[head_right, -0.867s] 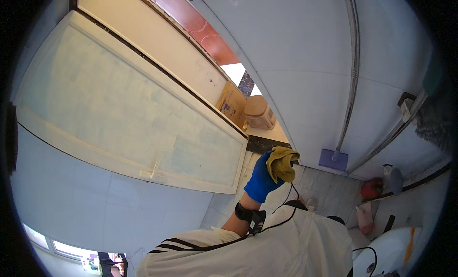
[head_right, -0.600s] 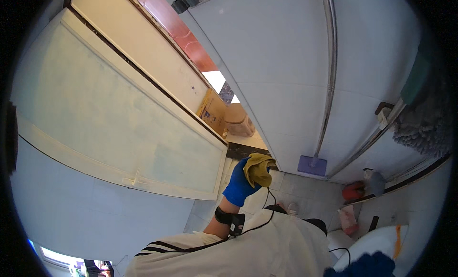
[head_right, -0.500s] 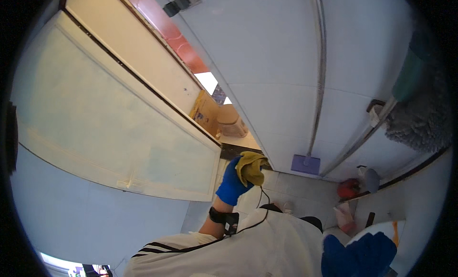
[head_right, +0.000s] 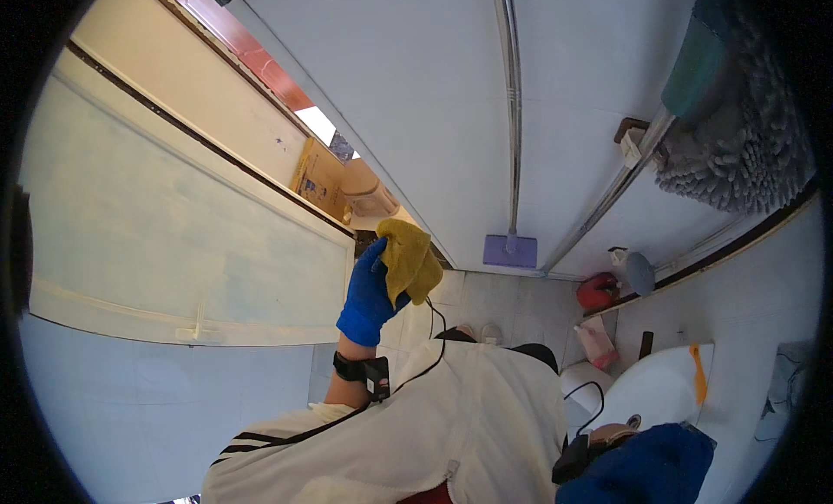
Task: The person wipes down tiled bathroom walls and a metal pole with a cloth before moving to a kitchen area to clean black shelving units by relocating various kitchen items and wiping the shelf surfaces with a yellow cloth.
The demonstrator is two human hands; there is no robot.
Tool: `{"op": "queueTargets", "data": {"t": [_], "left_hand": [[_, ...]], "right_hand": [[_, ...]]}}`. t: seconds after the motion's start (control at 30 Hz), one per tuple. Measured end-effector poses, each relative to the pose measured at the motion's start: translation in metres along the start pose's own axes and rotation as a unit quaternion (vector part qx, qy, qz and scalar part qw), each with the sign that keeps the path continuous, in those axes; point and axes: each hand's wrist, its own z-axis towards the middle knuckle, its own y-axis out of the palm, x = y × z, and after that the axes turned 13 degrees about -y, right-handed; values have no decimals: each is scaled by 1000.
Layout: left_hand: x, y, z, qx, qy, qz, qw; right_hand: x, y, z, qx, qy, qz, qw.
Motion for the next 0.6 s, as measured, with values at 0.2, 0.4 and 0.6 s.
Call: {"op": "queueTargets", "data": {"t": [0.2,0.4,0.6], "left_hand": [[-18,36,-7,-17,-12,38,999],[-34,66,-9,-95,-34,242,965],[-40,81,-7,-52,33,380,923]], "right_hand": [[47,64,-46,179,264,208,925],[97,181,-71,182,386,314,848],[105,181,-95,149,451,233,849]]}}
